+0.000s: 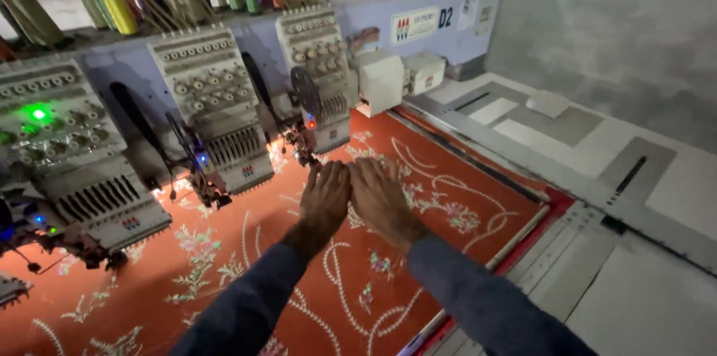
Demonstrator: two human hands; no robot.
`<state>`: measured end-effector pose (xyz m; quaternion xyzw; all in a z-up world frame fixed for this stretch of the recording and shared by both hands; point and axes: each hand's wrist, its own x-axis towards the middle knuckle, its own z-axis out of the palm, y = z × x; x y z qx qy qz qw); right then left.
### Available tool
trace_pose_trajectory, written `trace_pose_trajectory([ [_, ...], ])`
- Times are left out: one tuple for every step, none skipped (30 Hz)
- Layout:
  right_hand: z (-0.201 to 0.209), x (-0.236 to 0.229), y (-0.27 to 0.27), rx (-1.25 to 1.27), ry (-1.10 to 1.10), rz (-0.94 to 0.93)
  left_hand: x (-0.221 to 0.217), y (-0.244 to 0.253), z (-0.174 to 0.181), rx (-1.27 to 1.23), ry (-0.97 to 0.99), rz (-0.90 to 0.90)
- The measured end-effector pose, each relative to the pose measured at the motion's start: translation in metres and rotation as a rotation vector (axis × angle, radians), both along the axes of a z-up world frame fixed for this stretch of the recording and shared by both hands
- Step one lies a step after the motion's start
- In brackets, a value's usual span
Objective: The person operates a multi-head embroidery machine, manually threading needles and adjusting the thread path on a red fabric with floral patterns. The person uses their hands to guide the thread through the machine's tensioners and needle area while the machine is running.
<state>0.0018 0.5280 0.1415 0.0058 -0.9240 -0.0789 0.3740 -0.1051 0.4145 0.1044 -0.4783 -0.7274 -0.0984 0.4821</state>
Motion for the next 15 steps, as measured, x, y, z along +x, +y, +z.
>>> trace_pose_trajectory([
  [0.001, -0.009, 0.002, -0.009, -0.007, 0.000, -0.008, 0.000, 0.006, -0.009, -0.007, 0.000],
  [0.001, -0.016, 0.008, 0.002, -0.013, -0.010, -0.014, 0.004, 0.010, -0.014, 0.015, -0.010],
  [0.003, -0.021, 0.014, 0.012, -0.019, -0.020, -0.019, 0.008, 0.016, -0.019, 0.038, -0.020],
  [0.005, -0.024, 0.018, 0.006, -0.022, -0.025, -0.022, 0.010, 0.017, -0.025, 0.035, -0.026],
  [0.007, -0.025, 0.023, 0.057, -0.017, -0.023, -0.023, 0.013, 0.020, -0.018, 0.051, -0.025],
  [0.011, -0.026, 0.029, 0.112, -0.016, -0.019, -0.023, 0.017, 0.023, -0.008, 0.065, -0.023],
  [0.011, -0.021, 0.032, 0.109, -0.022, -0.023, -0.021, 0.022, 0.022, -0.010, 0.059, -0.027],
  [0.016, -0.021, 0.035, 0.116, -0.039, -0.020, -0.024, 0.026, 0.027, 0.018, 0.107, -0.038],
  [0.021, -0.021, 0.038, 0.122, -0.055, -0.017, -0.025, 0.029, 0.033, 0.046, 0.156, -0.048],
  [0.019, -0.031, 0.038, 0.122, -0.047, -0.010, -0.028, 0.027, 0.037, 0.045, 0.164, -0.041],
  [0.017, -0.041, 0.038, 0.133, -0.031, -0.039, -0.029, 0.026, 0.040, 0.041, 0.155, -0.021],
  [0.014, -0.046, 0.043, 0.146, -0.015, -0.075, -0.027, 0.031, 0.042, 0.041, 0.147, -0.008],
  [0.014, -0.045, 0.045, 0.148, -0.007, -0.077, -0.023, 0.034, 0.052, 0.043, 0.154, -0.009],
  [0.009, -0.042, 0.043, 0.125, -0.051, -0.093, -0.018, 0.034, 0.058, 0.031, 0.087, 0.028],
  [0.004, -0.039, 0.042, 0.103, -0.094, -0.109, -0.013, 0.034, 0.064, 0.018, 0.019, 0.066],
])
